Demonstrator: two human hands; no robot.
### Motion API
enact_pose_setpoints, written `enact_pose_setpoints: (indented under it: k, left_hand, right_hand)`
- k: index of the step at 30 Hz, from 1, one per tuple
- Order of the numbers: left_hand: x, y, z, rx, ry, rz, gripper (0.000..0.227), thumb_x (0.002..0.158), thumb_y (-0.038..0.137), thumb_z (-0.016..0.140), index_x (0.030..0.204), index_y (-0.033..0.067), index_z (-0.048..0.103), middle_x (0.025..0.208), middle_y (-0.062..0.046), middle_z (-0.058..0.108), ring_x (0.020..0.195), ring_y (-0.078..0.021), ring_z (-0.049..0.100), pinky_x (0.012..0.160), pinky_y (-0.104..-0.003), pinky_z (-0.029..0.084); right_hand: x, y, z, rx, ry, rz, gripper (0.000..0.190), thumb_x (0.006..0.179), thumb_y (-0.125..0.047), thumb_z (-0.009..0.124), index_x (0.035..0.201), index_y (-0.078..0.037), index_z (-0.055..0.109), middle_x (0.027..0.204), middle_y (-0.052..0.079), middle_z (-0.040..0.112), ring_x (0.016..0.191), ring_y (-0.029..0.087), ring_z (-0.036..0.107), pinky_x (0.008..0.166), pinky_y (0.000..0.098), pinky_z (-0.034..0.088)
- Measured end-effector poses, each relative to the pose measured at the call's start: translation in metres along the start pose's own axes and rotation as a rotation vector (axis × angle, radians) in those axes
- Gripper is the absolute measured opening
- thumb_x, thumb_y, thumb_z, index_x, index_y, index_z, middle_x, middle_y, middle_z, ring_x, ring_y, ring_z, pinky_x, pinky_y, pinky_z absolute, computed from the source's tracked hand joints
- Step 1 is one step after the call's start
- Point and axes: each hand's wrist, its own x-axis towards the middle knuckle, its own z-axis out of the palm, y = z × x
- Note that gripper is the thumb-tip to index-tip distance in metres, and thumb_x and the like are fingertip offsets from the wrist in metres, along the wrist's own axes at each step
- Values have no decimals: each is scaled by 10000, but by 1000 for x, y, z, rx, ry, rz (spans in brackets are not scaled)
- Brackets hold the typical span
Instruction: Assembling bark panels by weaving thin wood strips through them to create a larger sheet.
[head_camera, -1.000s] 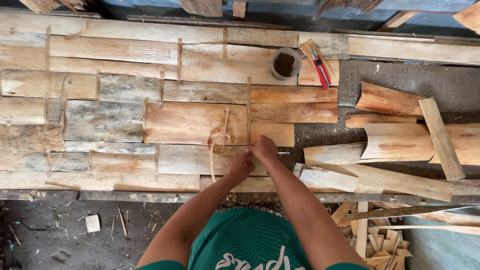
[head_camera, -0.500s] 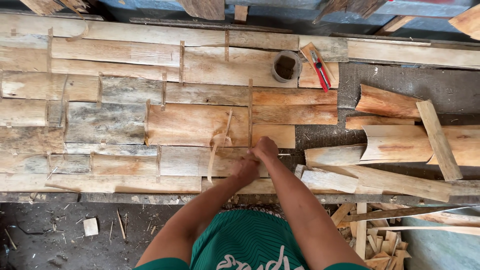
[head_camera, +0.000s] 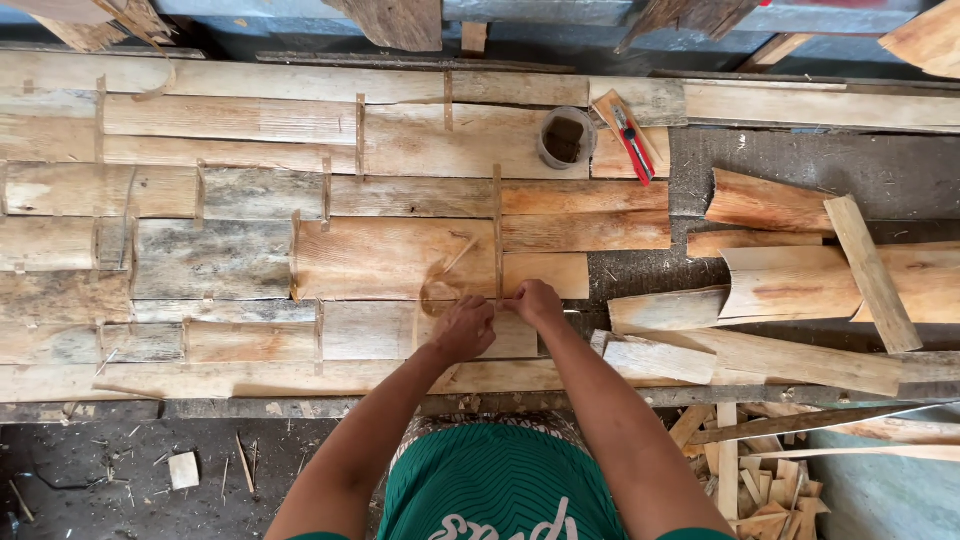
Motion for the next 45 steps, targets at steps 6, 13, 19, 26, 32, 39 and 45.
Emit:
enact_pose_setpoints:
  k: [6, 13, 19, 26, 32, 39, 45]
  left_hand:
    - [20, -17, 4, 133, 172, 241, 323, 824, 131, 582, 1110, -2, 655, 1450, -187, 535, 1446, -392, 392, 1166, -536, 336]
    - [41, -26, 18, 194, 7, 151, 448, 867, 169, 586, 1286, 12, 604, 1615, -161, 357, 1521, -390, 250, 1208, -586, 234]
    - [45, -31, 35, 297, -35, 112, 591, 886, 196, 597, 1440, 12, 507, 1649, -164, 284, 1543, -383, 196, 1212, -595, 210]
    - [44, -19, 15, 359, -192, 64, 566, 929, 226, 578, 1452, 24, 497, 1703, -159, 183, 1580, -382, 116, 1244, -601, 164]
    - [47, -29, 23, 370, -234, 88, 577, 954, 242, 549, 1479, 21, 457, 1694, -168, 131, 1568, -381, 89, 1239, -586, 130]
    - [47, -20, 16, 333, -257, 30, 528, 948, 245, 567, 1425, 22, 525, 1719, -155, 133, 1589, -368, 104, 1263, -582, 136]
    - [47, -23, 23, 333, -133, 51, 482, 910, 241, 592, 1336, 16, 605, 1691, -151, 263, 1566, -372, 213, 1237, -611, 213]
  right_hand:
    - [5, 9, 26, -98, 225, -30, 197, 784, -244, 875, 898, -134, 758, 950, 101, 767, 924, 318, 738, 769, 440, 596]
    - [0, -2, 10, -178, 141, -33, 205, 781, -264, 876, 888, -120, 777, 969, 115, 770, 952, 313, 735, 779, 445, 594]
    - [19, 18, 0, -82, -10, -148, 354, 765, -366, 902, 889, -70, 752, 940, 144, 770, 916, 313, 736, 813, 417, 581]
    - [54, 10, -15, 58, 181, -216, 327, 864, -398, 772, 923, -79, 725, 901, 110, 766, 845, 289, 736, 740, 428, 584]
    - [66, -9, -22, -123, 75, -37, 693, 822, -703, 768, 671, -48, 598, 598, 74, 594, 518, 216, 615, 476, 402, 530]
    - [65, -26, -33, -196, 84, 49, 769, 717, -751, 809, 578, -16, 634, 622, 113, 665, 562, 244, 654, 526, 429, 547]
    - [60, -28, -42, -122, 24, 52, 837, 779, -834, 688, 548, -30, 656, 560, 100, 651, 561, 273, 698, 536, 427, 552]
